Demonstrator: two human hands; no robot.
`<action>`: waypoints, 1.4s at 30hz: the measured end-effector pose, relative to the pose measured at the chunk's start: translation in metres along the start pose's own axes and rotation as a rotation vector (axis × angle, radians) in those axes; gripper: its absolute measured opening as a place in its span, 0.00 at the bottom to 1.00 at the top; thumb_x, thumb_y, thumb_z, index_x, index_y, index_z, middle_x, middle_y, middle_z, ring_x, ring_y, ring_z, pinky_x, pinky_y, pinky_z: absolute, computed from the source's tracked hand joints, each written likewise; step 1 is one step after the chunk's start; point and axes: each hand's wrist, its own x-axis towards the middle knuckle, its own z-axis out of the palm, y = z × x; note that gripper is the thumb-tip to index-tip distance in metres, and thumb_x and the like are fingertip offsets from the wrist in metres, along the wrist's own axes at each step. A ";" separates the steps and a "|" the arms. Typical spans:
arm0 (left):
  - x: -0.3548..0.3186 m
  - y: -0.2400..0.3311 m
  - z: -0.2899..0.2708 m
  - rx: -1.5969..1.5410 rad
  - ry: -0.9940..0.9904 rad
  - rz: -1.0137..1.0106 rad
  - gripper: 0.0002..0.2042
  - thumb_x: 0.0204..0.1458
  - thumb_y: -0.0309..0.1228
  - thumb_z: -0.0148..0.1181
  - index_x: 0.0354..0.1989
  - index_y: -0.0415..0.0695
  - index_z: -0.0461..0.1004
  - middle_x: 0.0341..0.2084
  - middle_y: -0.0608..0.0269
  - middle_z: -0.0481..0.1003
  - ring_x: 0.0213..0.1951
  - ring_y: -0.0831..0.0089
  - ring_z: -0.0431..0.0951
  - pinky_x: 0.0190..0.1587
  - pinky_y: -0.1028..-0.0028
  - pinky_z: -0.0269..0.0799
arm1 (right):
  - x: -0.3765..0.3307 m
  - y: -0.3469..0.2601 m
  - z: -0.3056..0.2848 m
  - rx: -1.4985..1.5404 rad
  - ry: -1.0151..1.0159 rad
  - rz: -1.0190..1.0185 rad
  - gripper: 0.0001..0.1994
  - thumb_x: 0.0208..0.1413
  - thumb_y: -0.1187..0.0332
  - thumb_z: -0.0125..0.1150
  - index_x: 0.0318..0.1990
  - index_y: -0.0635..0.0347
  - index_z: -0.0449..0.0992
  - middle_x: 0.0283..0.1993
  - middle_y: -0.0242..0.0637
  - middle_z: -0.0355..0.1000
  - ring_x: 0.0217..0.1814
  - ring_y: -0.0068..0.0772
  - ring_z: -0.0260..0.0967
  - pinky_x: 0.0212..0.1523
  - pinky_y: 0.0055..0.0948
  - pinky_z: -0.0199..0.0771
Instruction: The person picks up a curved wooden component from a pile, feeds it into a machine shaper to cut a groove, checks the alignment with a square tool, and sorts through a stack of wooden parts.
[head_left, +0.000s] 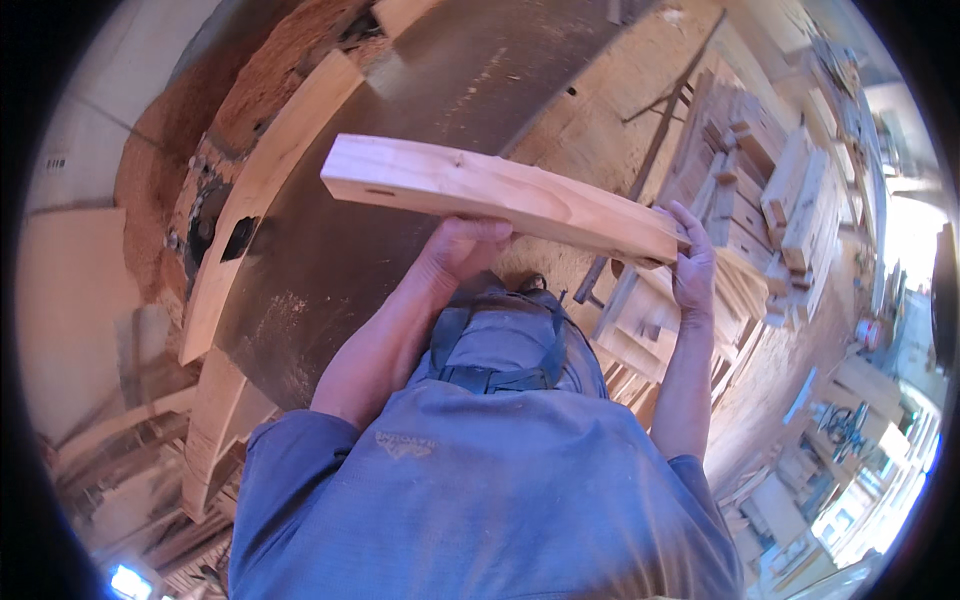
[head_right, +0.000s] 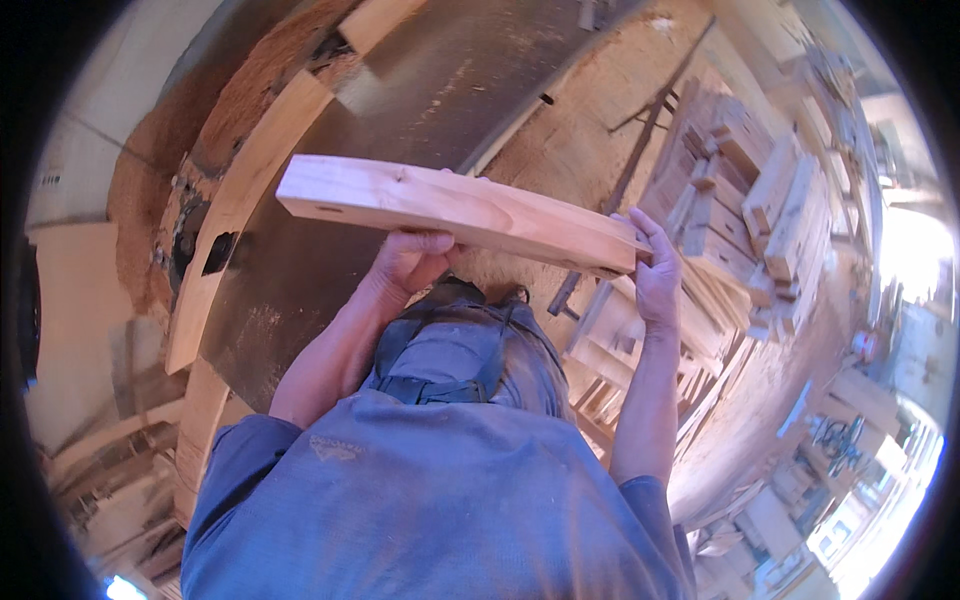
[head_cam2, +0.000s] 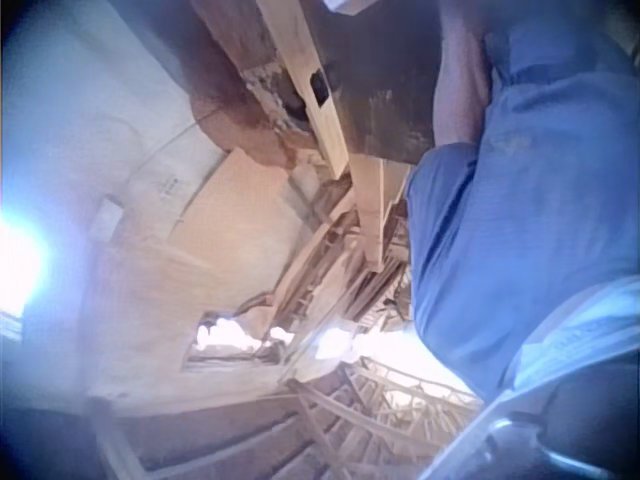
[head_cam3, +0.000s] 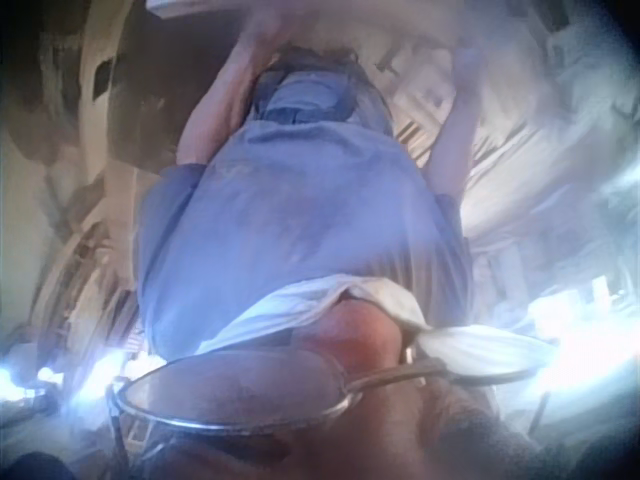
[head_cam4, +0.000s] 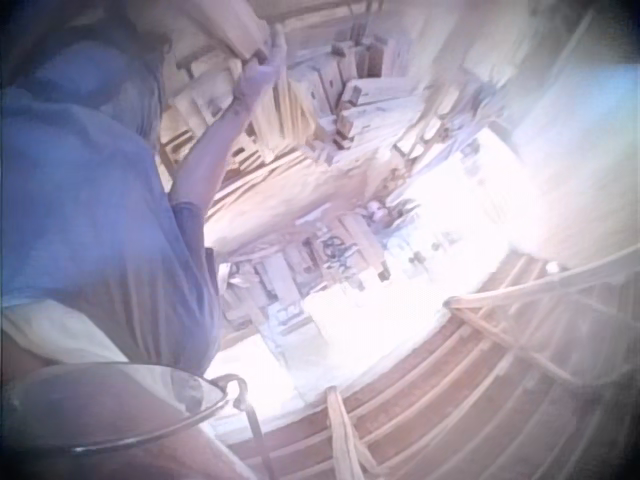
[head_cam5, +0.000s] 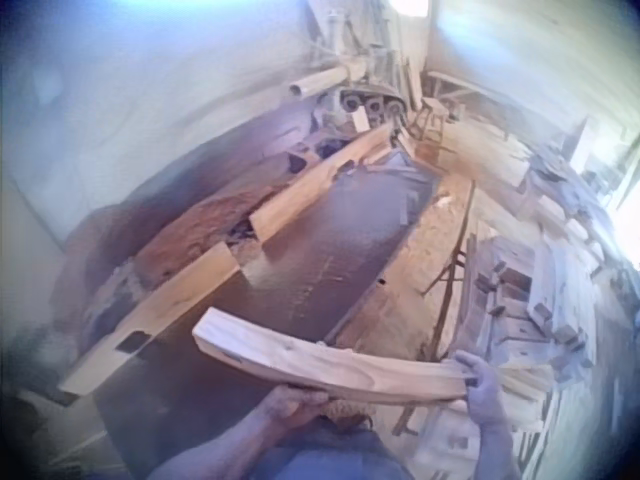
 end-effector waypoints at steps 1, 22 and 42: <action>-0.002 0.007 0.005 -0.006 -0.043 0.058 0.38 0.47 0.15 0.68 0.69 0.53 0.67 0.72 0.52 0.62 0.73 0.54 0.61 0.75 0.49 0.56 | 0.014 0.004 -0.001 -0.057 -0.042 -0.058 0.30 0.56 0.89 0.47 0.67 0.63 0.71 0.64 0.44 0.75 0.66 0.36 0.73 0.68 0.35 0.72; -0.011 0.049 -0.093 -0.400 0.693 0.893 0.12 0.57 0.21 0.62 0.48 0.32 0.77 0.46 0.48 0.81 0.53 0.54 0.81 0.66 0.50 0.74 | 0.300 -0.009 0.254 -0.292 -0.779 0.112 0.32 0.54 0.83 0.58 0.70 0.71 0.66 0.60 0.45 0.74 0.60 0.32 0.74 0.59 0.24 0.72; 0.055 0.089 -0.052 -0.537 1.437 0.972 0.25 0.62 0.47 0.65 0.54 0.37 0.68 0.42 0.45 0.77 0.37 0.52 0.83 0.45 0.52 0.84 | 0.411 -0.022 0.349 -0.552 -1.407 -0.006 0.21 0.63 0.68 0.62 0.62 0.67 0.76 0.38 0.33 0.76 0.35 0.20 0.70 0.33 0.23 0.68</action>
